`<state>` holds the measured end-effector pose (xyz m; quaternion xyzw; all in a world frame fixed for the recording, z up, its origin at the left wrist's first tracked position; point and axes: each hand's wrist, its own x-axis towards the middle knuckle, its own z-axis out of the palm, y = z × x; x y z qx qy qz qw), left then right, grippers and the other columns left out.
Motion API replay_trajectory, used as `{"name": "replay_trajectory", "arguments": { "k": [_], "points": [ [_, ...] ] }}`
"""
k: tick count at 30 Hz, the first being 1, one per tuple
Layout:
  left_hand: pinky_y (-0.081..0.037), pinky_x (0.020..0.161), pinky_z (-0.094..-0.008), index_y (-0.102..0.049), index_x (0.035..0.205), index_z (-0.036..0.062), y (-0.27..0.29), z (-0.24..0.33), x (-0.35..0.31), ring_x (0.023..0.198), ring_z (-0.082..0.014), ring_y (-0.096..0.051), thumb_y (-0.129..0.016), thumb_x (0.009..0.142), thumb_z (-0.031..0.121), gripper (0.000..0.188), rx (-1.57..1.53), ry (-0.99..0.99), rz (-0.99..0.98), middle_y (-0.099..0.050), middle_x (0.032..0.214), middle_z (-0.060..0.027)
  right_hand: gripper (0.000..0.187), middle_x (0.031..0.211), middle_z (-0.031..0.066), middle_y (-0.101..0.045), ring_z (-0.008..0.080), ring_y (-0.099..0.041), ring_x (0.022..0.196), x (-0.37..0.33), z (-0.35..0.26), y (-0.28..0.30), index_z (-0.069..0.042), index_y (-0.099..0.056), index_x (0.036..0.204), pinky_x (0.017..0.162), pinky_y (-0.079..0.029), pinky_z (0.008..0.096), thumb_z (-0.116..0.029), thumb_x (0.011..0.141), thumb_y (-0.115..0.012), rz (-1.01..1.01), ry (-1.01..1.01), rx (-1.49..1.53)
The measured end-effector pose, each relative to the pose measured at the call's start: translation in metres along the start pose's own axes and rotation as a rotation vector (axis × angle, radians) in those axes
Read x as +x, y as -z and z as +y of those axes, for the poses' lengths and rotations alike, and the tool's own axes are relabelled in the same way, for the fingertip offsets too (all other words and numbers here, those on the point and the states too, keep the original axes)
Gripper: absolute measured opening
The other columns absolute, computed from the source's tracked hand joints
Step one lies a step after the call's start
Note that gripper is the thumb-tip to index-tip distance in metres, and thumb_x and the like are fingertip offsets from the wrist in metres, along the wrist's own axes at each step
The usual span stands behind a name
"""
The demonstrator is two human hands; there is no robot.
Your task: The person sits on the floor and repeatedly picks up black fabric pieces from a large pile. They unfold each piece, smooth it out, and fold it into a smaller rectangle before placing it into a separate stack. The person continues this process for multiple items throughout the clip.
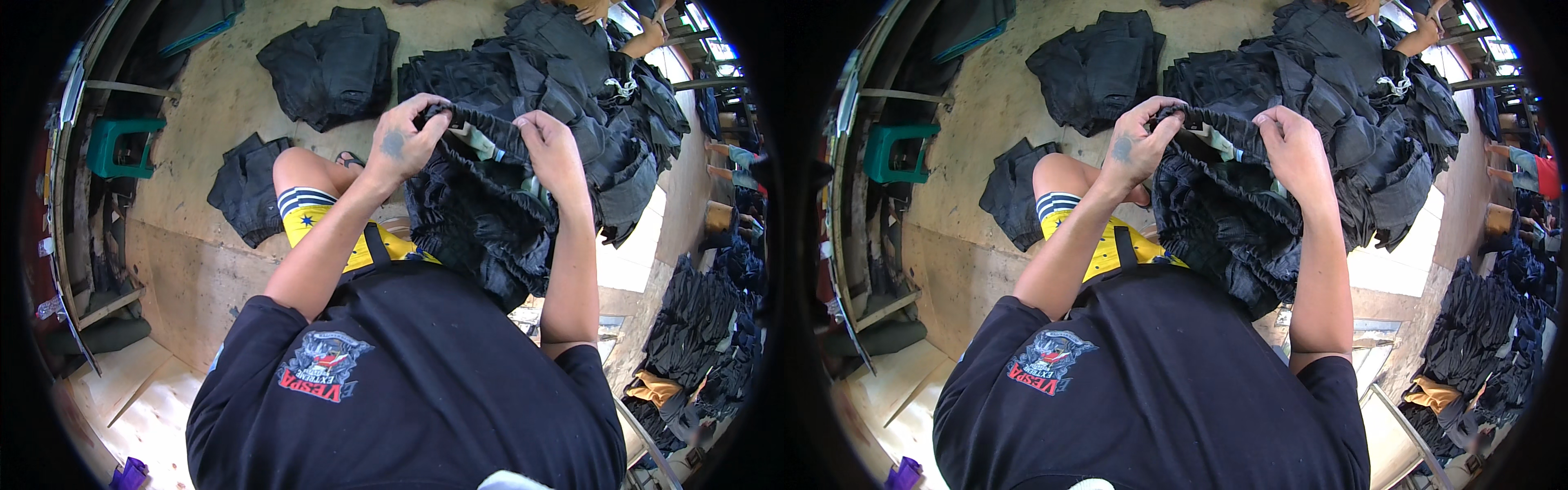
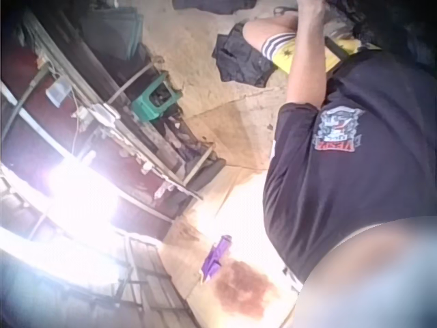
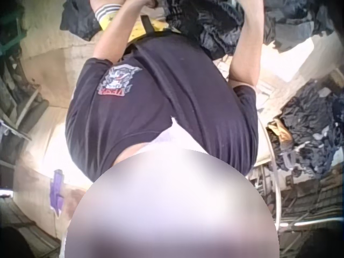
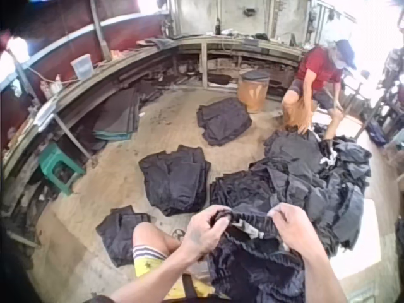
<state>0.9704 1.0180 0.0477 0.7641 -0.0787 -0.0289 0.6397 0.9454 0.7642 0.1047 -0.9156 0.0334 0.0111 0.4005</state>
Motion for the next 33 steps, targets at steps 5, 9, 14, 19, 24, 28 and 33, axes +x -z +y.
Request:
{"name": "replay_trajectory", "arguments": {
  "k": [5, 9, 14, 19, 24, 28, 33],
  "points": [
    [-0.054, 0.076, -0.0317, -0.077, 0.116, 0.0008, 0.001, 0.005, 0.0, 0.08, -0.0173, -0.07, -0.071, 0.096, 0.022, 0.03, -0.037, 0.004, 0.019, -0.077, 0.093, -0.0136, 0.029, 0.077, 0.0157, -0.068, 0.0196, -0.063, 0.07, -0.002, -0.007, 0.002, 0.004, -0.075, 0.112, 0.07, -0.05, 0.0364, -0.021, 0.104, -0.063, 0.008, -0.035, 0.034],
    [-0.053, 0.073, -0.031, -0.078, 0.11, -0.0007, 0.003, 0.009, 0.003, 0.075, -0.0147, -0.067, -0.071, 0.096, 0.026, 0.03, -0.037, 0.021, 0.038, -0.076, 0.086, -0.0118, 0.029, 0.078, 0.0156, -0.068, 0.0189, -0.063, 0.07, -0.002, -0.01, 0.002, 0.004, -0.075, 0.112, 0.07, -0.05, 0.0361, -0.021, 0.104, -0.063, 0.021, 0.014, 0.03],
    [-0.045, 0.068, -0.0256, -0.076, 0.099, -0.0044, 0.008, 0.015, 0.009, 0.075, -0.0059, -0.056, -0.07, 0.101, 0.022, 0.028, 0.05, 0.071, 0.018, -0.068, 0.08, 0.0029, 0.028, 0.08, 0.0119, -0.069, 0.015, -0.062, 0.073, -0.002, -0.019, 0.005, 0.004, -0.075, 0.112, 0.073, -0.05, 0.0338, -0.02, 0.105, -0.063, 0.004, 0.014, 0.034],
    [-0.05, 0.068, -0.0336, -0.075, 0.097, -0.0031, 0.011, 0.002, 0.014, 0.07, -0.0151, -0.06, -0.071, 0.097, 0.031, 0.034, -0.01, 0.053, 0.016, -0.068, 0.075, -0.0095, 0.026, 0.084, 0.004, -0.07, 0.009, -0.059, 0.079, -0.005, -0.03, 0.01, 0.005, -0.074, 0.112, 0.075, -0.049, 0.0285, -0.018, 0.108, -0.063, -0.004, -0.028, 0.039],
    [-0.051, 0.095, -0.0322, -0.064, 0.137, -0.001, -0.004, 0.001, 0.003, 0.108, -0.0187, -0.066, -0.074, 0.101, 0.039, 0.055, -0.137, -0.08, 0.205, -0.072, 0.125, -0.0131, 0.024, 0.09, 0.0038, -0.071, 0.0091, -0.06, 0.083, -0.009, -0.045, 0.007, 0.002, -0.075, 0.114, 0.077, -0.049, 0.0275, -0.018, 0.109, -0.064, 0.132, -0.026, 0.061],
    [-0.043, 0.115, -0.0358, -0.044, 0.157, 0.0004, -0.019, 0.023, -0.031, 0.135, -0.0226, -0.057, -0.073, 0.104, 0.049, 0.077, -0.599, 0.325, 0.126, -0.062, 0.143, -0.0143, 0.032, 0.108, 0.0061, -0.073, 0.0121, -0.066, 0.1, -0.022, -0.069, -0.01, -0.001, -0.069, 0.134, 0.093, -0.052, 0.0287, -0.022, 0.111, -0.064, 0.122, 0.088, 0.206],
    [-0.057, 0.097, -0.0423, -0.064, 0.13, 0.0064, 0.024, 0.017, -0.026, 0.106, -0.0258, -0.07, -0.078, 0.097, 0.027, 0.042, -0.775, 0.523, 0.177, -0.071, 0.119, -0.0109, 0.052, 0.131, 0.0189, -0.075, 0.0259, -0.068, 0.132, -0.029, -0.08, -0.026, 0.005, -0.052, 0.154, 0.113, -0.051, 0.0367, -0.031, 0.117, -0.052, -0.42, 0.26, 0.664]
  ]
}}
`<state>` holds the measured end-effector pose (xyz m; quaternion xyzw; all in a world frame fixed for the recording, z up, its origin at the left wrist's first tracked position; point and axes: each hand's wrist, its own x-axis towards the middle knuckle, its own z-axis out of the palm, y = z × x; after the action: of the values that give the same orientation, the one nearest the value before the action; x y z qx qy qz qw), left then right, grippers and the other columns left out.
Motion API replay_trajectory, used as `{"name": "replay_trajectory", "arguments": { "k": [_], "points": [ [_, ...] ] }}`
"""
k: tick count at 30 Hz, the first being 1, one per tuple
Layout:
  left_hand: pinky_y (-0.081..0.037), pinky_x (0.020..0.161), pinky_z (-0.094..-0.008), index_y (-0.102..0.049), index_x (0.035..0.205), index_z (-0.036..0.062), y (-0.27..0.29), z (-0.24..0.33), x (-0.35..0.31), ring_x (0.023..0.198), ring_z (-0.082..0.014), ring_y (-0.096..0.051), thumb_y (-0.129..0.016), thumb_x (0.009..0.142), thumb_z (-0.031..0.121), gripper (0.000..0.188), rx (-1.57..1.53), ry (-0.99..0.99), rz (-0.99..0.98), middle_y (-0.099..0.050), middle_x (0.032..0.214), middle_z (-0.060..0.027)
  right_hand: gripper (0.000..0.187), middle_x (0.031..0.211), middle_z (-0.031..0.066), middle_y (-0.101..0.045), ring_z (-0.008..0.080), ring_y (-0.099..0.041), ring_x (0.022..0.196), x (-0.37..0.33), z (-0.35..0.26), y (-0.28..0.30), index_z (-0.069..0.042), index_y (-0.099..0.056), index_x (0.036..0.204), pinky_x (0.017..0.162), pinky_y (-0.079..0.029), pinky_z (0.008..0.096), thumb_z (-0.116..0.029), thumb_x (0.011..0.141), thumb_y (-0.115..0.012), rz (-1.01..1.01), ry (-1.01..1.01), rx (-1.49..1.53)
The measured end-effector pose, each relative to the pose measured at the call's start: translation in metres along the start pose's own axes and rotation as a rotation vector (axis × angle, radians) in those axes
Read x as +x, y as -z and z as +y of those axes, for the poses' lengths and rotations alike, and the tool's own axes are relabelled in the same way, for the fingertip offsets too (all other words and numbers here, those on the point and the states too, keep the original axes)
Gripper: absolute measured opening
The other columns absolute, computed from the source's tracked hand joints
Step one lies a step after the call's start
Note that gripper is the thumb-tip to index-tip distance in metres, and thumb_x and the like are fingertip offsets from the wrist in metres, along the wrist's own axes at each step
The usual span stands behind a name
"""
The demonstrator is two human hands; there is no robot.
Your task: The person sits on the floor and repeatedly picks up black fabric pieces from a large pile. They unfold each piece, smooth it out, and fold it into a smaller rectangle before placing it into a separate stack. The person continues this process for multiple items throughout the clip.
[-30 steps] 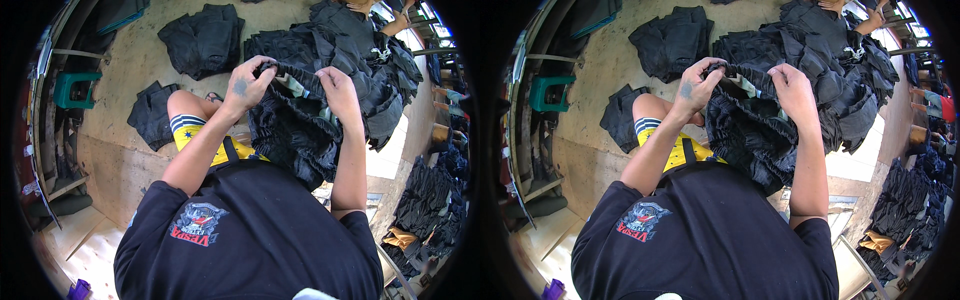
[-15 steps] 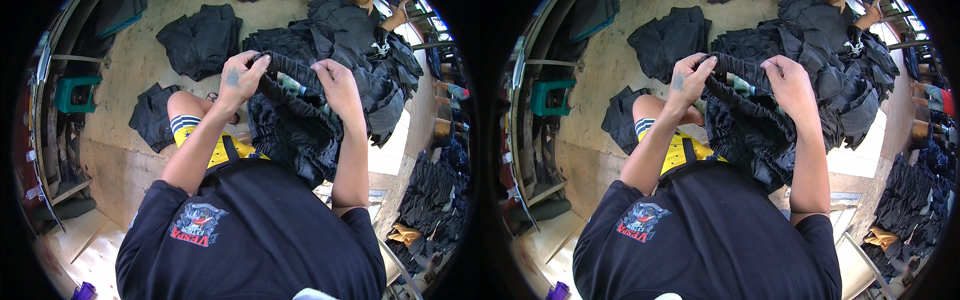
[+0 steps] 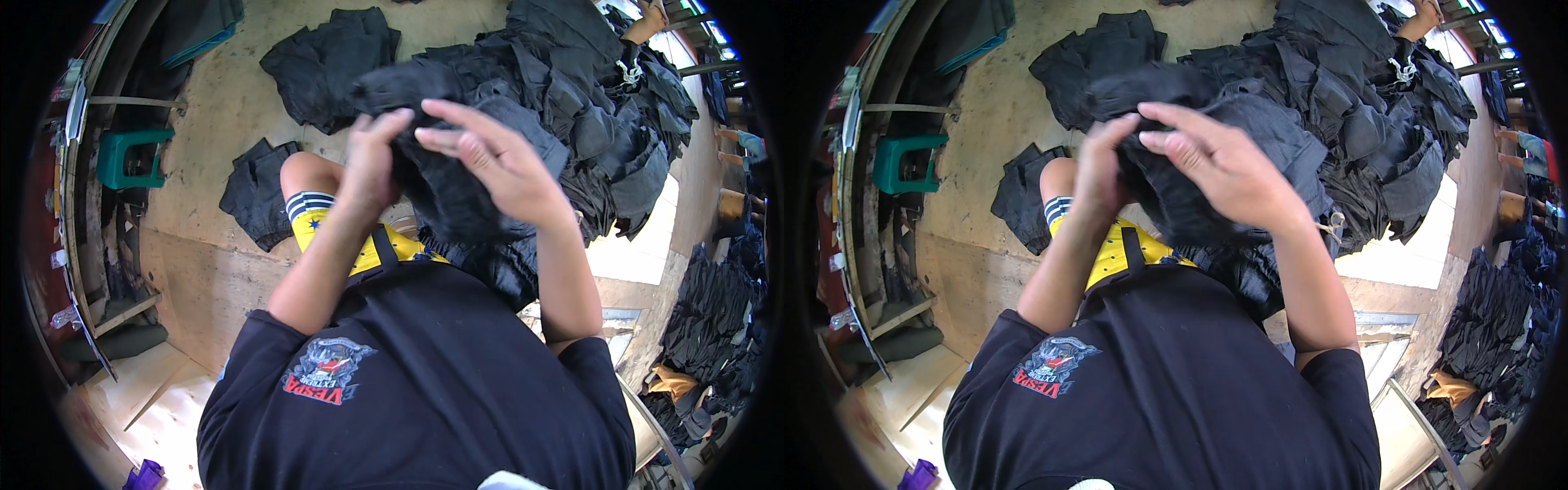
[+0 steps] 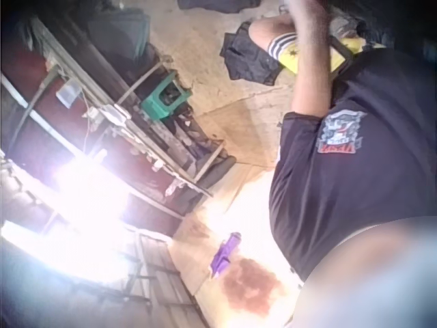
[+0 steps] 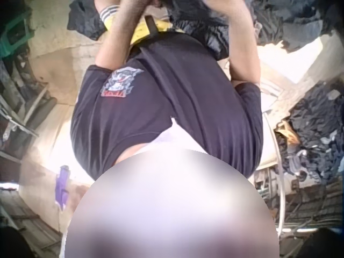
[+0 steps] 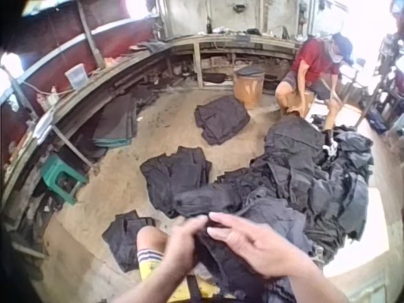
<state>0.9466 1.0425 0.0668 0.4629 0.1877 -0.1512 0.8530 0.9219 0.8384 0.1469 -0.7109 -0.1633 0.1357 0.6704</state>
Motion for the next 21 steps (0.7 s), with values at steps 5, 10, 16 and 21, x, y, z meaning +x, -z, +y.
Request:
{"name": "replay_trajectory", "arguments": {
  "k": [5, 10, 16, 21],
  "points": [
    [-0.057, 0.108, -0.048, -0.071, 0.126, -0.0012, 0.11, 0.082, 0.028, 0.114, -0.032, -0.073, -0.077, 0.092, 0.018, 0.039, -0.084, -0.294, 0.338, -0.075, 0.126, -0.0165, 0.032, 0.12, 0.0144, -0.078, 0.0185, -0.075, 0.109, 0.003, 0.016, 0.056, 0.004, -0.066, 0.139, 0.102, -0.058, 0.0325, -0.015, 0.116, -0.053, 0.379, 0.062, -0.093],
    [-0.051, 0.117, -0.0568, -0.065, 0.139, -0.0052, 0.277, 0.124, 0.003, 0.129, -0.0416, -0.067, -0.066, 0.098, 0.018, 0.048, -0.248, -0.362, 0.63, -0.07, 0.139, -0.0208, 0.052, 0.126, 0.0199, -0.077, 0.0261, -0.073, 0.12, -0.004, 0.074, 0.039, 0.007, -0.066, 0.137, 0.107, -0.054, 0.0368, -0.032, 0.103, -0.075, 0.328, -0.346, -0.4],
    [-0.041, 0.124, -0.0593, -0.042, 0.161, 0.0004, 0.44, 0.055, -0.027, 0.153, -0.0379, -0.045, -0.053, 0.107, 0.031, 0.063, -0.35, -0.136, 0.993, -0.045, 0.166, -0.0195, 0.044, 0.121, 0.0269, -0.075, 0.0441, -0.069, 0.118, -0.006, 0.119, -0.014, 0.002, -0.073, 0.12, 0.105, -0.054, 0.0515, -0.034, 0.096, -0.074, -0.01, -0.44, -0.894],
    [-0.033, 0.128, -0.0565, -0.034, 0.169, 0.0104, 0.388, -0.008, -0.018, 0.161, -0.0372, -0.032, -0.057, 0.108, 0.036, 0.07, 0.019, -0.043, 0.933, -0.033, 0.176, -0.0148, 0.029, 0.095, 0.0244, -0.078, 0.0374, -0.077, 0.093, 0.01, 0.122, 0.038, 0.0, -0.08, 0.1, 0.085, -0.059, 0.0462, -0.025, 0.099, -0.066, 0.313, -0.271, -0.651]
  ]
}}
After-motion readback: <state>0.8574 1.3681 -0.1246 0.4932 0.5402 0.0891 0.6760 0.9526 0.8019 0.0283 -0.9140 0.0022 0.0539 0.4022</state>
